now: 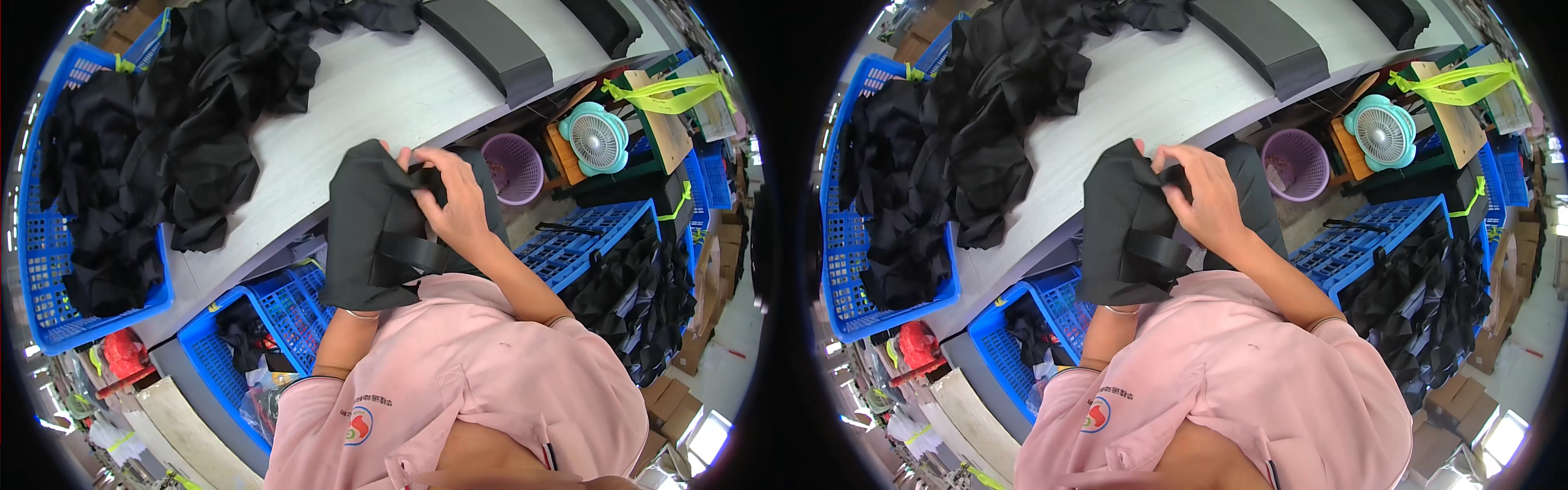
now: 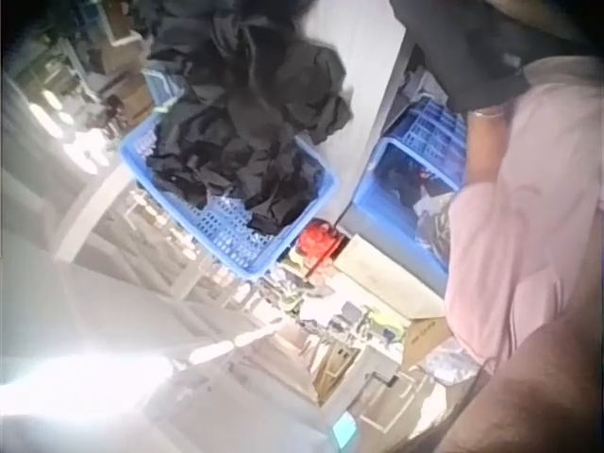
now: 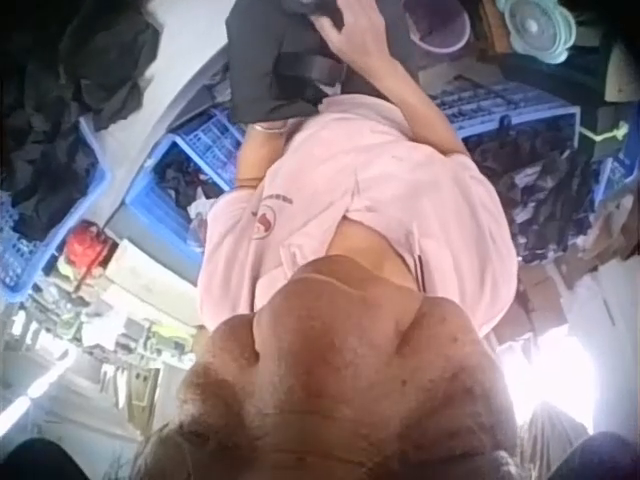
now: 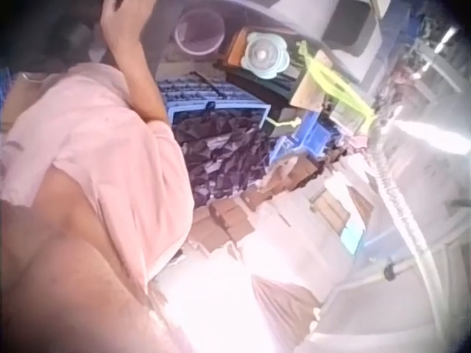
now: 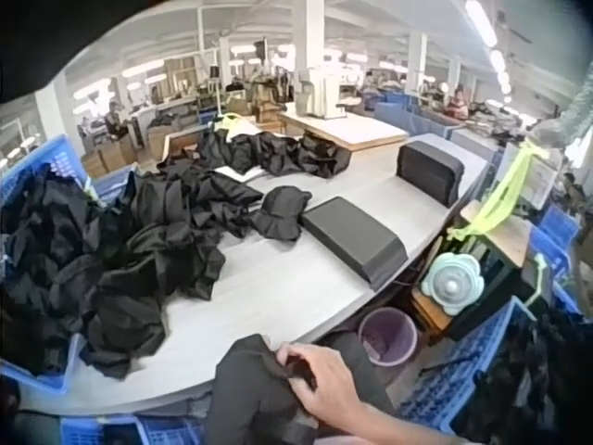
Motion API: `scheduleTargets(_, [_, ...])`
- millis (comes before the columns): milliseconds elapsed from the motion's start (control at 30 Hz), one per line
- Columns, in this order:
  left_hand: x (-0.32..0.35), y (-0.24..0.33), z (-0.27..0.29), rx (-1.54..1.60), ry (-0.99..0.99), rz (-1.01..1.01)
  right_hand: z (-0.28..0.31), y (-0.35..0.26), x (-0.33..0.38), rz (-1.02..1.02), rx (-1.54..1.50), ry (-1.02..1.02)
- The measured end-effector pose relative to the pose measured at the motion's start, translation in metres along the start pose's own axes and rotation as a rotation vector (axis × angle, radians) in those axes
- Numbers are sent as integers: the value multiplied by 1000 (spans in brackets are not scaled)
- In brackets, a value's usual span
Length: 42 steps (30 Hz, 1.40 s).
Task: Inspecting and folding black fabric garment pieces in a factory setting.
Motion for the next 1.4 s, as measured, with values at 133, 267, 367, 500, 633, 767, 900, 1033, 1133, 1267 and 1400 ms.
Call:
scheduleTargets(133, [23, -11, 0, 335, 44, 251, -9, 4, 7, -171, -161, -24])
scheduleTargets(267, [42, -24, 0, 683, 66, 367, -18, 27, 18, -501, -263, -10])
scheduleTargets(367, [61, -29, -2, 850, 55, 427, -36, 44, 20, -702, -607, -141])
scheduleTargets(500, [77, -32, -7, 944, 44, 477, -25, 38, 30, -415, -346, -255])
scheduleTargets(633, [80, -35, -14, 985, 38, 491, -3, 21, 36, -239, -62, -187])
scheduleTargets(767, [83, -36, -19, 1014, 37, 503, -5, 13, 36, -110, -7, 7])
scheduleTargets(900, [91, -29, -27, 1041, 20, 521, -19, 25, 37, -13, 104, -21])
scheduleTargets(1033, [96, -30, -24, 1056, 46, 545, -16, 51, 48, -394, -247, -368])
scheduleTargets(1133, [98, -36, -14, 1058, 81, 557, -8, 66, 54, -734, -716, -467])
scheduleTargets(1267, [97, -43, -5, 1066, 109, 568, -8, 70, 51, -863, -1170, -368])
scheduleTargets(1400, [97, -44, -7, 1079, 96, 573, -14, 60, 49, -784, -992, -321])
Point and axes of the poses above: each hand's wrist, its own x-axis away from the middle knuckle, its own z-axis out of the back of the hand, y = z × x, the point moved 2 cm from there along -x, towards the middle knuckle, and after that the axes turned 9 degrees about x, right-handed, at the moved point
